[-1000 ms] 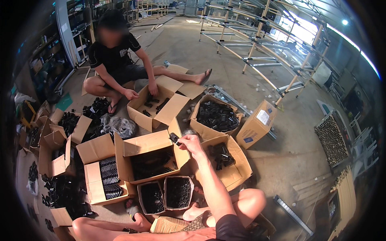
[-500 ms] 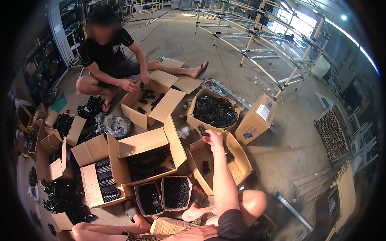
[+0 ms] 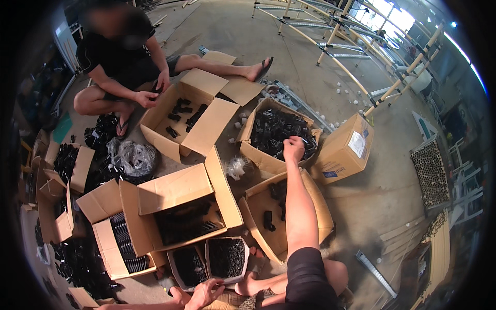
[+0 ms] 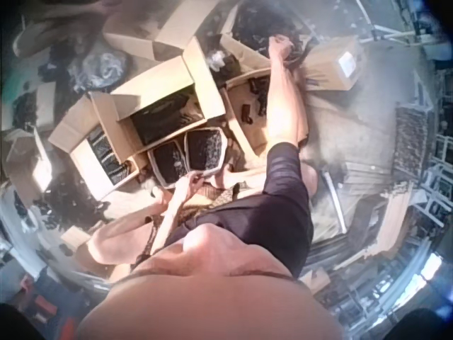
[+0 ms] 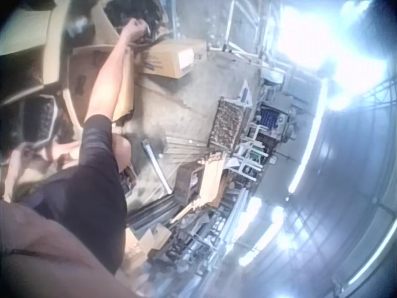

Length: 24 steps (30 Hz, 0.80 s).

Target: The person sorts small black plastic components by hand, picking them from a small black bin and placing them into larger cardboard boxes while seated on a floor surrounded by materials.

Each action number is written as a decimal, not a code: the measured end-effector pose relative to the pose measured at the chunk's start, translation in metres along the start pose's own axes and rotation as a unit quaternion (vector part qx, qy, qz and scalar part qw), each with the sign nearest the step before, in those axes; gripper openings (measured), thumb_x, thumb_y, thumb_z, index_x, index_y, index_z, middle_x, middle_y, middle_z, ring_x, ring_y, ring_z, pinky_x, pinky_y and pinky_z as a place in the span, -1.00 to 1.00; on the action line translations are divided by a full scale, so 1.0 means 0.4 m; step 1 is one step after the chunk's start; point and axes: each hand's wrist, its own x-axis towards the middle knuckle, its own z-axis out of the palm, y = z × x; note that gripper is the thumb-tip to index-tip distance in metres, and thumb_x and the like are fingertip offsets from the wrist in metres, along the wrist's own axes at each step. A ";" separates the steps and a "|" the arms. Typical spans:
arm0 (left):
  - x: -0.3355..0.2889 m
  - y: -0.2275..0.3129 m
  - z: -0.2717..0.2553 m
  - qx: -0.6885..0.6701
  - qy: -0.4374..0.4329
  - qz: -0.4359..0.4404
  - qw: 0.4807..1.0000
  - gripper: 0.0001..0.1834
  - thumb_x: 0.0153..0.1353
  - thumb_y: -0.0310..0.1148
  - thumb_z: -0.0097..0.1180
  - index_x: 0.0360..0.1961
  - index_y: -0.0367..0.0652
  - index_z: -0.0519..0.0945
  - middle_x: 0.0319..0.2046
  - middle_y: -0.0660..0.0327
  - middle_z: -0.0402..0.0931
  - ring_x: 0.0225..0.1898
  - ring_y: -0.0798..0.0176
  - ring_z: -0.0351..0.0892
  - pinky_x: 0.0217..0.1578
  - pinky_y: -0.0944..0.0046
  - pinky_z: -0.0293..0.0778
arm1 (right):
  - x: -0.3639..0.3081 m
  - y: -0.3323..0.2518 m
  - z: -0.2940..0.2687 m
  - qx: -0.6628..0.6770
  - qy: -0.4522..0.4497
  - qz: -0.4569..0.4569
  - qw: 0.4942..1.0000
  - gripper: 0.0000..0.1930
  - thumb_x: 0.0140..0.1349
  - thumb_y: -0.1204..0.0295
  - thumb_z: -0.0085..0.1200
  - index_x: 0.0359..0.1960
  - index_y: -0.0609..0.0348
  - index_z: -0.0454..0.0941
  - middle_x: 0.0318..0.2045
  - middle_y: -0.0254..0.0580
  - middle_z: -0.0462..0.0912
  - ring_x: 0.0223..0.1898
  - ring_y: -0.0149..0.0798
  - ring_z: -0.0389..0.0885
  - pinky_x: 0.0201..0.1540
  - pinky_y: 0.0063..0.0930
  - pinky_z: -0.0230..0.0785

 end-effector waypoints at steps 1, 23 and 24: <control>-0.002 -0.056 0.048 0.009 0.036 0.029 0.999 -0.67 0.20 -0.28 0.30 -0.01 -0.06 0.63 -0.20 0.06 0.68 -0.25 0.05 0.71 -0.23 0.13 0.62 | -0.001 -0.026 0.037 -0.007 -0.037 -0.015 0.999 -0.74 0.05 0.29 0.27 -0.25 0.14 0.69 -0.32 -0.08 0.76 -0.28 -0.07 0.74 -0.16 -0.24 0.56; 0.060 -0.093 0.056 -0.027 -0.002 -0.067 0.997 -0.66 0.24 -0.18 0.25 0.00 -0.05 0.62 -0.37 0.11 0.69 -0.39 0.08 0.70 -0.32 0.12 0.60 | 0.001 -0.153 0.295 -0.406 -0.081 -0.313 0.855 -0.65 -0.02 0.29 0.34 -0.21 0.13 0.56 -0.17 -0.13 0.53 -0.03 -0.08 0.46 0.00 -0.15 0.27; 0.057 -0.091 0.053 -0.031 -0.001 -0.074 0.997 -0.66 0.24 -0.18 0.25 0.00 -0.05 0.62 -0.37 0.11 0.69 -0.39 0.09 0.70 -0.32 0.13 0.60 | 0.002 -0.147 0.285 -0.413 -0.084 -0.320 0.848 -0.68 0.01 0.32 0.30 -0.21 0.13 0.57 -0.18 -0.14 0.53 -0.04 -0.09 0.47 0.01 -0.16 0.27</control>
